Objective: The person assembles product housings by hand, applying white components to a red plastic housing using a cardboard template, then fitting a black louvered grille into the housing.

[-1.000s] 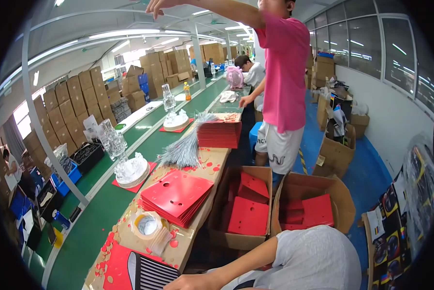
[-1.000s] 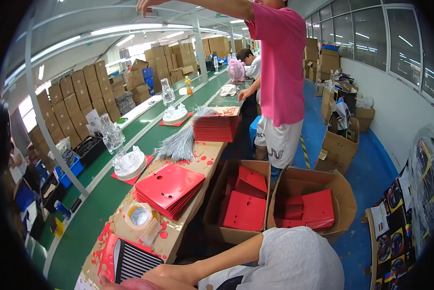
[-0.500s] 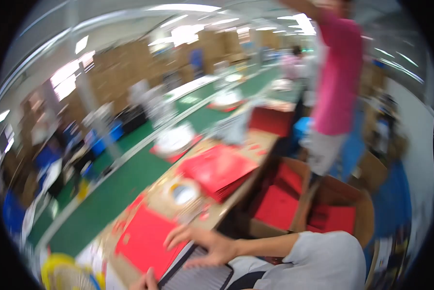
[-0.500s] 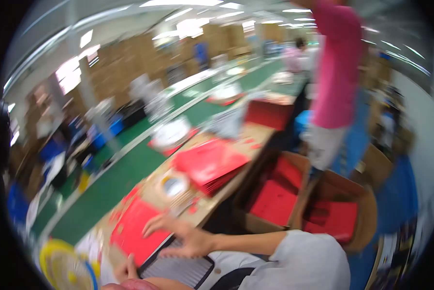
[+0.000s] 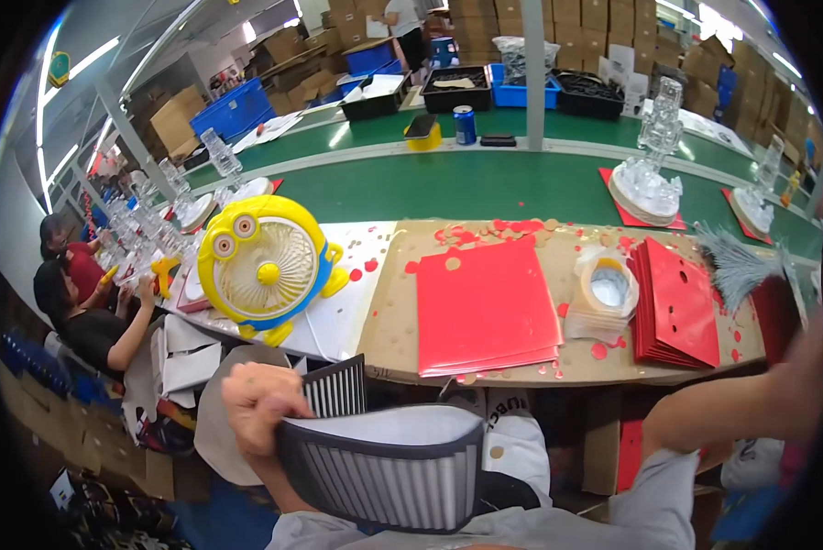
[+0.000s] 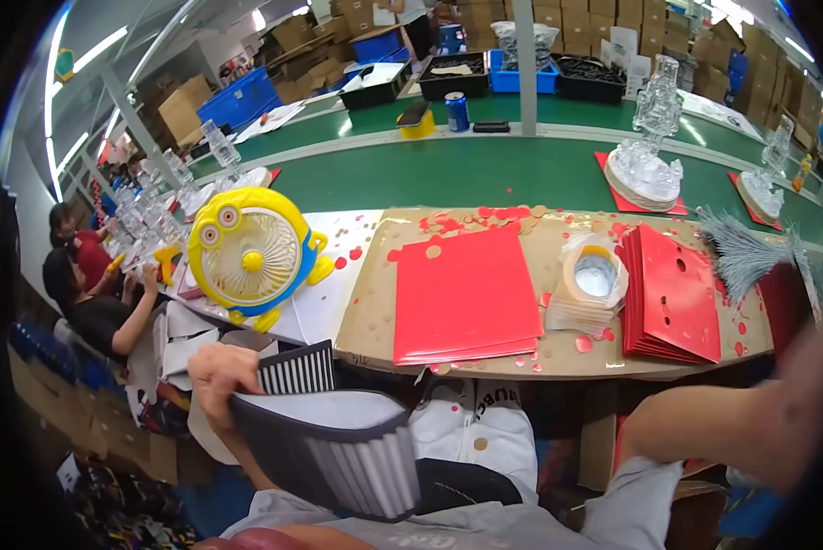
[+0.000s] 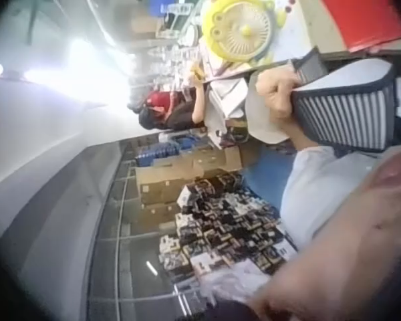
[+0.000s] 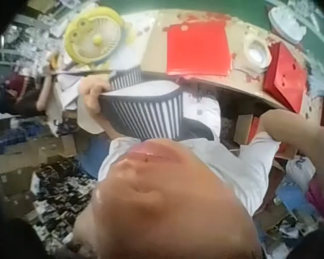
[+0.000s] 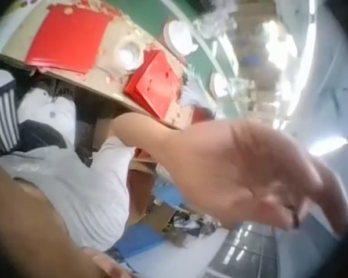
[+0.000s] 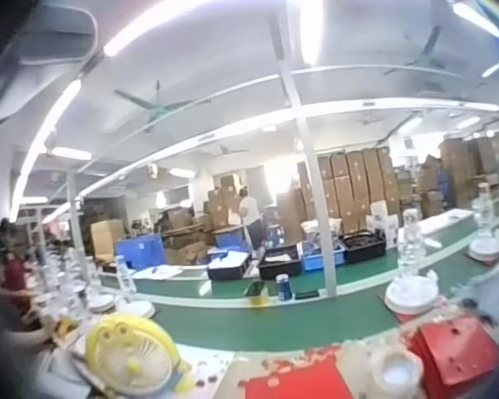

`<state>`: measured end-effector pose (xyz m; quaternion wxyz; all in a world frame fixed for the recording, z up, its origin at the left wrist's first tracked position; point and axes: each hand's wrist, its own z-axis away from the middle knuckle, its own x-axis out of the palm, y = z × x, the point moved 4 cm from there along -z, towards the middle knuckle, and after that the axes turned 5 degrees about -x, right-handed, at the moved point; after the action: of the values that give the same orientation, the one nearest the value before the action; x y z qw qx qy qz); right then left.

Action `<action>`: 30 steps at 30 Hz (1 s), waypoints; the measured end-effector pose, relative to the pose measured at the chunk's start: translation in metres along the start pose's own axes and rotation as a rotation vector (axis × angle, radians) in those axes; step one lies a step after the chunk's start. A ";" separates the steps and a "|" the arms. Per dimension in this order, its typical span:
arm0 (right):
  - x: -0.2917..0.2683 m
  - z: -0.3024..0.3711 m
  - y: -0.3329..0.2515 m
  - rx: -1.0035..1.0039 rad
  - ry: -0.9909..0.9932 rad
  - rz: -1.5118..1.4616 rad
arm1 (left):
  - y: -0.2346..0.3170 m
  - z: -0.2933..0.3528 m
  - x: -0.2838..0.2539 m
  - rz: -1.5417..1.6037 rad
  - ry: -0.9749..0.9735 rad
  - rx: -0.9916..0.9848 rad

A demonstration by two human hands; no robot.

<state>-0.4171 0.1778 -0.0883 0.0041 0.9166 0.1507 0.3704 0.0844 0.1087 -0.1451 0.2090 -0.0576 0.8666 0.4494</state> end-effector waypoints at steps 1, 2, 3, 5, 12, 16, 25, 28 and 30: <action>-0.003 -0.001 0.002 0.017 -0.002 -0.004 | -0.009 0.009 -0.011 0.183 0.115 0.071; -0.006 -0.003 0.004 0.034 -0.005 -0.010 | -0.015 0.018 -0.024 0.365 0.230 0.144; -0.011 -0.004 0.007 0.046 -0.012 -0.007 | -0.021 0.021 -0.031 0.360 0.228 0.142; -0.017 -0.004 0.018 0.065 -0.017 -0.020 | -0.026 0.026 -0.052 0.350 0.166 0.137; -0.009 -0.023 0.086 0.065 -0.175 -0.132 | -0.037 0.018 -0.024 0.465 0.449 0.007; 0.019 -0.068 0.134 -0.115 -0.334 -0.253 | -0.049 0.005 -0.030 0.429 0.413 0.013; 0.082 -0.126 0.126 -0.393 -0.591 -0.261 | 0.012 -0.137 -0.017 0.381 0.808 0.544; 0.065 -0.094 0.150 -0.162 -0.567 -0.117 | -0.004 -0.096 0.014 0.321 0.955 0.342; 0.050 -0.053 0.151 0.100 -0.551 -0.035 | -0.005 -0.009 0.051 0.230 1.092 0.116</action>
<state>-0.3782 0.0417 0.0022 0.0058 0.9790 0.1778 0.0992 0.0369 0.1026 -0.1654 -0.3175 -0.1754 0.8731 0.3258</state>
